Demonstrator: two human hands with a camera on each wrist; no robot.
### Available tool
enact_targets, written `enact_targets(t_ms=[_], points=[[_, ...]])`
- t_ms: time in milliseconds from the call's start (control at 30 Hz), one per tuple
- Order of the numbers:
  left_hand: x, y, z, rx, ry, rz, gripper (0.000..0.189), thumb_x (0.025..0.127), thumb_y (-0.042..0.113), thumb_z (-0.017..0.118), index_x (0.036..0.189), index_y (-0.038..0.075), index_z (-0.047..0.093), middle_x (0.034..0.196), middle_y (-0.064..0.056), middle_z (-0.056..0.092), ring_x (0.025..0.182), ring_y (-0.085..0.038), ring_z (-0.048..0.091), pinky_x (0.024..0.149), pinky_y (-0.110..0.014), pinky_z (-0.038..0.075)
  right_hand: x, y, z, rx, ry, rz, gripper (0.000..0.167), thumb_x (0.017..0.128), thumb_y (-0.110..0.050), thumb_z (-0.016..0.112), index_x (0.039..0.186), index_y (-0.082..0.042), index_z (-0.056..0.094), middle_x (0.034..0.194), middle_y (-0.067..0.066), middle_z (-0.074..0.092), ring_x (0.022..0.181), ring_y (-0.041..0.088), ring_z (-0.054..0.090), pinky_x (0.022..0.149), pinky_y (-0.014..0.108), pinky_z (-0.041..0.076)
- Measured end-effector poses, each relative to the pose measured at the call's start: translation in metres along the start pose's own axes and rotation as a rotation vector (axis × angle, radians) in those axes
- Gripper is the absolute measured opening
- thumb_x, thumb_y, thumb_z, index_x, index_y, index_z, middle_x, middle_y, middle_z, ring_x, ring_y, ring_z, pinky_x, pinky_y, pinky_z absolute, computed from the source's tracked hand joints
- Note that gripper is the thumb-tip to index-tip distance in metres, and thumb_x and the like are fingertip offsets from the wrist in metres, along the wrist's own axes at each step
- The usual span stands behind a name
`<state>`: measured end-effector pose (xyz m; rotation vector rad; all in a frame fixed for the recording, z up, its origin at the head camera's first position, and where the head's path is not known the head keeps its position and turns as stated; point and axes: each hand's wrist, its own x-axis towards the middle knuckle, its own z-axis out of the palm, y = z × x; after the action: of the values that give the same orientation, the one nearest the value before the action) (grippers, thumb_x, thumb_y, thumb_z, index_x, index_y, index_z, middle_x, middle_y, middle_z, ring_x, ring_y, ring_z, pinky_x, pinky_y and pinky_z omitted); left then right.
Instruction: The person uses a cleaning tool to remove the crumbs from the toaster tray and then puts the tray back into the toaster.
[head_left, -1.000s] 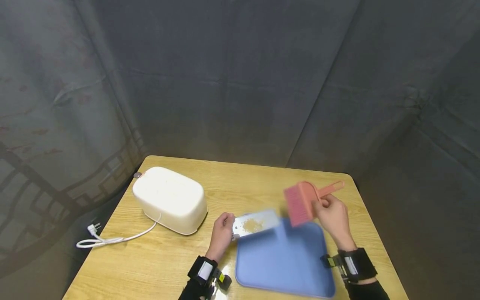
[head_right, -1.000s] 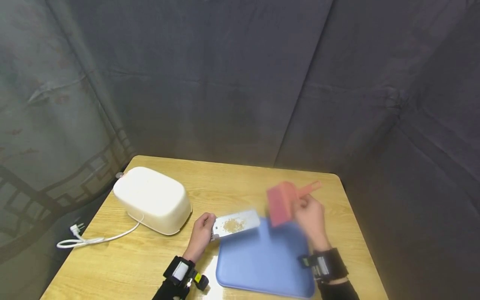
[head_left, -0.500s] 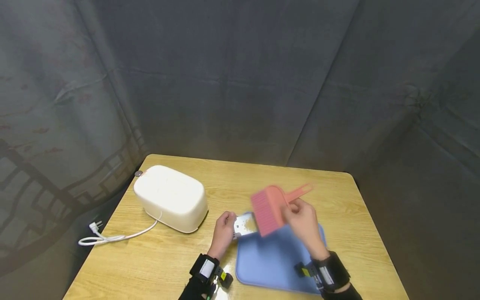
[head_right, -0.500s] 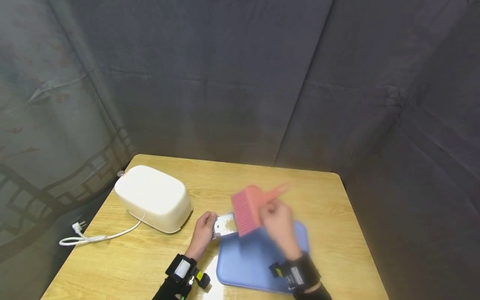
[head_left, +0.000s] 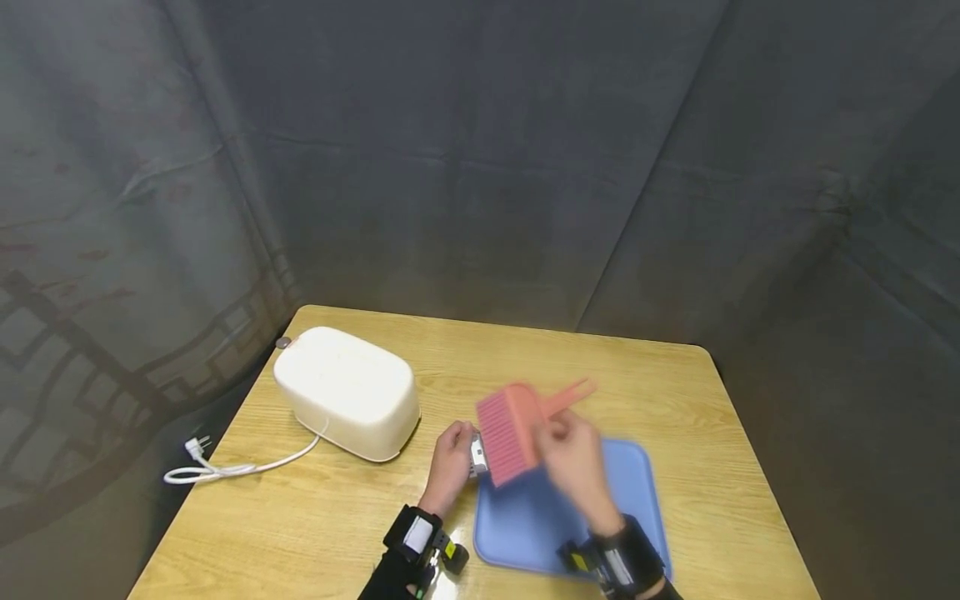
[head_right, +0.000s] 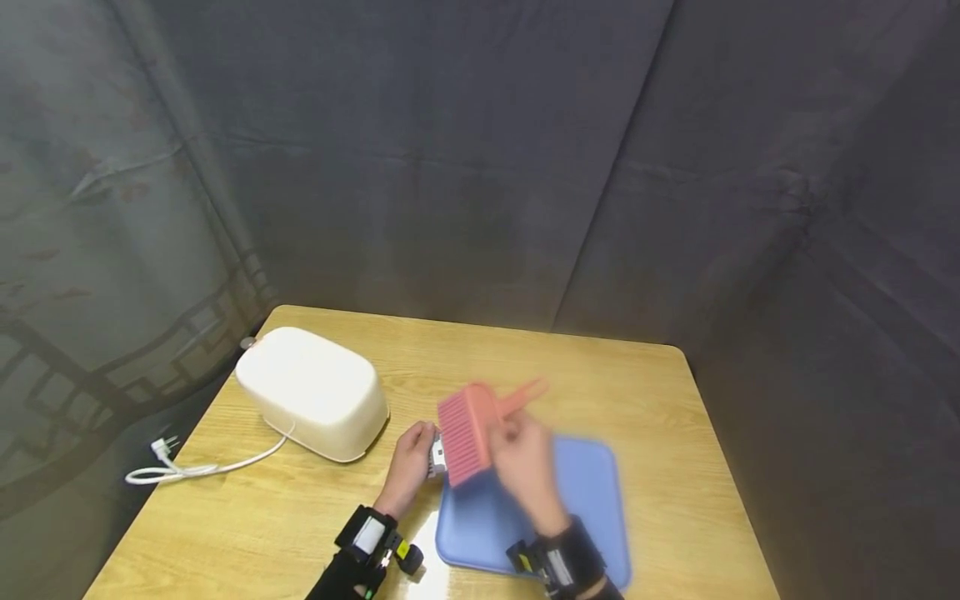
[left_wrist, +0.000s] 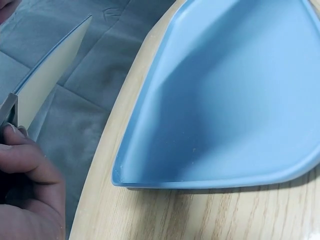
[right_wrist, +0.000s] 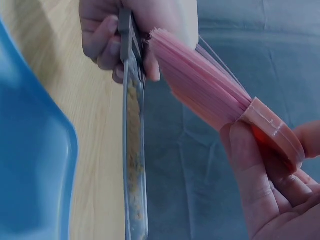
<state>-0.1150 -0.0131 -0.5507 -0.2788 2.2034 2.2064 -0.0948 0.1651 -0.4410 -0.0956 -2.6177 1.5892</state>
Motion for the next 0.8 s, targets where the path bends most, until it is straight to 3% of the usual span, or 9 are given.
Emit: enact_targets(t_ms=[100,367,600,800], points=[[0.002,-0.003,0.0,0.011,-0.006,0.014,0.034,0.112,0.017,0.042,0.098,-0.006,0.063,0.09,-0.017,0.061,0.081,-0.016,0.054,0.071,-0.023,0.043,-0.001,0.002,0.006,-0.008,0.011,-0.021,0.022,0.094,-0.004,0.067,0.116,0.001,0.07,0.075,0.009,0.071,0.053,0.014,0.059,0.046,0.029,0.05],[0.001,-0.004,0.0,-0.03,-0.022,-0.013,0.037,0.114,0.019,0.038,0.091,-0.003,0.057,0.083,-0.001,0.054,0.08,-0.013,0.053,0.076,-0.024,0.044,-0.005,0.012,0.019,-0.02,0.029,-0.077,0.024,0.093,-0.002,0.068,0.117,0.001,0.071,0.07,0.007,0.07,0.048,0.011,0.055,0.041,0.028,0.046],[-0.004,-0.004,-0.001,-0.052,-0.031,-0.019,0.038,0.113,0.023,0.04,0.095,-0.003,0.06,0.081,-0.001,0.06,0.073,-0.009,0.056,0.071,-0.024,0.047,-0.007,0.018,0.024,-0.045,0.053,-0.095,0.02,0.093,-0.001,0.069,0.112,0.005,0.071,0.075,0.011,0.072,0.05,0.008,0.056,0.044,0.026,0.048],[-0.005,-0.005,-0.001,-0.031,-0.035,-0.007,0.039,0.113,0.024,0.041,0.094,-0.003,0.062,0.082,-0.002,0.059,0.077,-0.011,0.057,0.075,-0.026,0.047,-0.009,0.021,0.023,-0.069,0.075,-0.107,0.018,0.092,-0.001,0.07,0.109,0.005,0.072,0.075,0.012,0.073,0.052,0.007,0.058,0.046,0.025,0.049]])
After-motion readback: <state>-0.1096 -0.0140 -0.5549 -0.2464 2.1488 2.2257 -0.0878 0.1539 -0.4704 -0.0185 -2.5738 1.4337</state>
